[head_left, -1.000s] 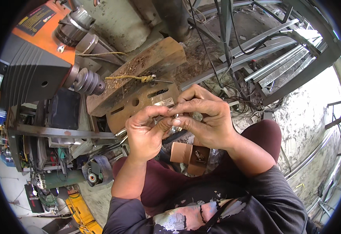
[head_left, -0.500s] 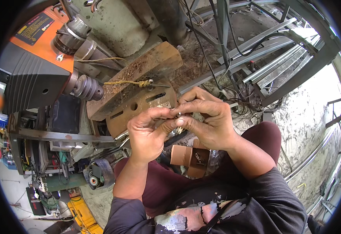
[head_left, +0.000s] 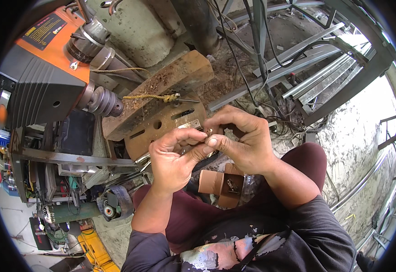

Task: Drill holes in small metal components using a drill press and refine them with an angle grinder.

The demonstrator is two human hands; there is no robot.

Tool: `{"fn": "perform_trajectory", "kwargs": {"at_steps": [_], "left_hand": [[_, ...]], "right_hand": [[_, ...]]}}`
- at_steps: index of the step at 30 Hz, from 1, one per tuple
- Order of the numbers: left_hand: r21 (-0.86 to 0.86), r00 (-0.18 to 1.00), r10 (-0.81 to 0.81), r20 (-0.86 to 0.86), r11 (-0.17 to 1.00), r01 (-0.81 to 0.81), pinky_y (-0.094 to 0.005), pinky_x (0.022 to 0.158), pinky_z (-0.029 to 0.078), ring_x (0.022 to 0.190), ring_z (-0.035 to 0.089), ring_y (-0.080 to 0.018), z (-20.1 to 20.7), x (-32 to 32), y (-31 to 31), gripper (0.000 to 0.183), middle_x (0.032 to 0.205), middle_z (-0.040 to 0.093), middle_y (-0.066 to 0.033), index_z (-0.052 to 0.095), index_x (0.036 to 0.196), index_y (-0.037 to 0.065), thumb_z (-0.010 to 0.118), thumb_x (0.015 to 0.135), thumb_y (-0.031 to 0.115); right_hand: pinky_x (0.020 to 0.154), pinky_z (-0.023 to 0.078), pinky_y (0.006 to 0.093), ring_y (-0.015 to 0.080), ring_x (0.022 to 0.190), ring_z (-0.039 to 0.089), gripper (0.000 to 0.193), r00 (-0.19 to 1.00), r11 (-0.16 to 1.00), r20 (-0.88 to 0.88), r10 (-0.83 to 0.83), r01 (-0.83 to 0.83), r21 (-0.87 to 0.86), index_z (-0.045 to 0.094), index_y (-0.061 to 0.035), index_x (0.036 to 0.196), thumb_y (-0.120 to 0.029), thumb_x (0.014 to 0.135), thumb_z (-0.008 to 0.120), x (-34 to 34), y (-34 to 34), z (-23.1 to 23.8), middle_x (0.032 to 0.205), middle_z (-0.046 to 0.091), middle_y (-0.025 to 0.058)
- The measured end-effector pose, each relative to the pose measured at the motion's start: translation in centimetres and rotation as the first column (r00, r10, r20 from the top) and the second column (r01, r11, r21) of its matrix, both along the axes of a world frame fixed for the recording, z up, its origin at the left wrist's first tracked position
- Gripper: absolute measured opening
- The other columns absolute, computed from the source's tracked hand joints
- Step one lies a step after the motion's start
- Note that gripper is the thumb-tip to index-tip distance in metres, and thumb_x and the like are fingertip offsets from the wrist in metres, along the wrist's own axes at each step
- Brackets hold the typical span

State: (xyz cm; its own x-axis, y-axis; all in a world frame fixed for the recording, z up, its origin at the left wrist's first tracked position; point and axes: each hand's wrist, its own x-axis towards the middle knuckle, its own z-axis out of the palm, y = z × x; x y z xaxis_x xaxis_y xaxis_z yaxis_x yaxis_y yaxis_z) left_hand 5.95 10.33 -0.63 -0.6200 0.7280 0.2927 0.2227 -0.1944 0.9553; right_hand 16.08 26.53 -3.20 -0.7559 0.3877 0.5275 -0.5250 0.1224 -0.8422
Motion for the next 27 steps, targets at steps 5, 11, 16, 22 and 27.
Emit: {"fn": "perform_trajectory", "kwargs": {"at_steps": [5, 11, 16, 22, 27], "left_hand": [[-0.004, 0.999, -0.009, 0.040, 1.000, 0.009, -0.0284, 0.085, 0.061, 0.091, 0.075, -0.0145, 0.3, 0.1, 0.1, 0.023, 0.098, 0.078, -0.0105, 0.071, 0.107, -0.002, 0.082, 0.086, -0.005], [-0.036, 0.989, -0.011, 0.151, 0.999, 0.016, -0.0289, 0.085, 0.062, 0.090, 0.075, -0.0149, -0.1, 0.0, -0.1, 0.026, 0.097, 0.078, -0.0104, 0.071, 0.108, -0.003, 0.083, 0.085, -0.005], [-0.035, 0.985, -0.011, 0.173, 0.999, 0.018, -0.0291, 0.085, 0.062, 0.090, 0.075, -0.0154, -0.1, 0.0, -0.1, 0.027, 0.098, 0.078, -0.0113, 0.071, 0.109, -0.003, 0.083, 0.084, -0.005], [-0.031, 0.974, -0.027, 0.225, 0.999, 0.034, -0.0303, 0.086, 0.063, 0.091, 0.076, -0.0172, 0.0, 0.1, -0.2, 0.028, 0.099, 0.078, -0.0134, 0.070, 0.110, -0.005, 0.082, 0.085, -0.006], [-0.006, 0.953, -0.065, 0.295, 0.998, 0.070, -0.0318, 0.085, 0.064, 0.092, 0.077, -0.0212, 0.4, 0.3, -0.1, 0.026, 0.100, 0.078, -0.0161, 0.069, 0.111, -0.007, 0.079, 0.087, -0.007]], "right_hand": [[0.071, 0.050, 0.0236, 0.0065, 0.085, 0.062, 0.030, 0.996, 0.993, 0.082, 0.044, -0.035, -0.116, 0.068, 0.0017, 0.117, -0.007, 0.091, 0.081, 0.0, -0.1, -0.2, 0.092, 0.068, 0.0014], [0.070, 0.052, 0.0221, 0.0065, 0.080, 0.062, 0.036, 0.995, 0.982, 0.072, 0.065, -0.051, -0.180, 0.063, 0.0019, 0.122, -0.005, 0.091, 0.080, -0.1, -0.2, 0.2, 0.091, 0.068, 0.0026], [0.067, 0.053, 0.0237, 0.0082, 0.079, 0.062, 0.047, 0.993, 0.958, 0.039, 0.109, -0.094, -0.271, 0.052, 0.0038, 0.129, -0.002, 0.091, 0.080, -0.2, -0.3, 0.2, 0.090, 0.067, 0.0060], [0.066, 0.053, 0.0225, 0.0079, 0.077, 0.064, 0.057, 0.991, 0.947, 0.083, 0.109, -0.078, -0.313, 0.045, 0.0045, 0.133, -0.001, 0.089, 0.081, -0.1, -0.3, 0.5, 0.089, 0.068, 0.0067], [0.072, 0.055, 0.0230, 0.0091, 0.081, 0.065, 0.065, 0.986, 0.928, 0.093, 0.137, -0.095, -0.361, 0.042, 0.0040, 0.137, -0.003, 0.088, 0.083, 0.2, -0.3, 0.8, 0.091, 0.069, 0.0077]]}}
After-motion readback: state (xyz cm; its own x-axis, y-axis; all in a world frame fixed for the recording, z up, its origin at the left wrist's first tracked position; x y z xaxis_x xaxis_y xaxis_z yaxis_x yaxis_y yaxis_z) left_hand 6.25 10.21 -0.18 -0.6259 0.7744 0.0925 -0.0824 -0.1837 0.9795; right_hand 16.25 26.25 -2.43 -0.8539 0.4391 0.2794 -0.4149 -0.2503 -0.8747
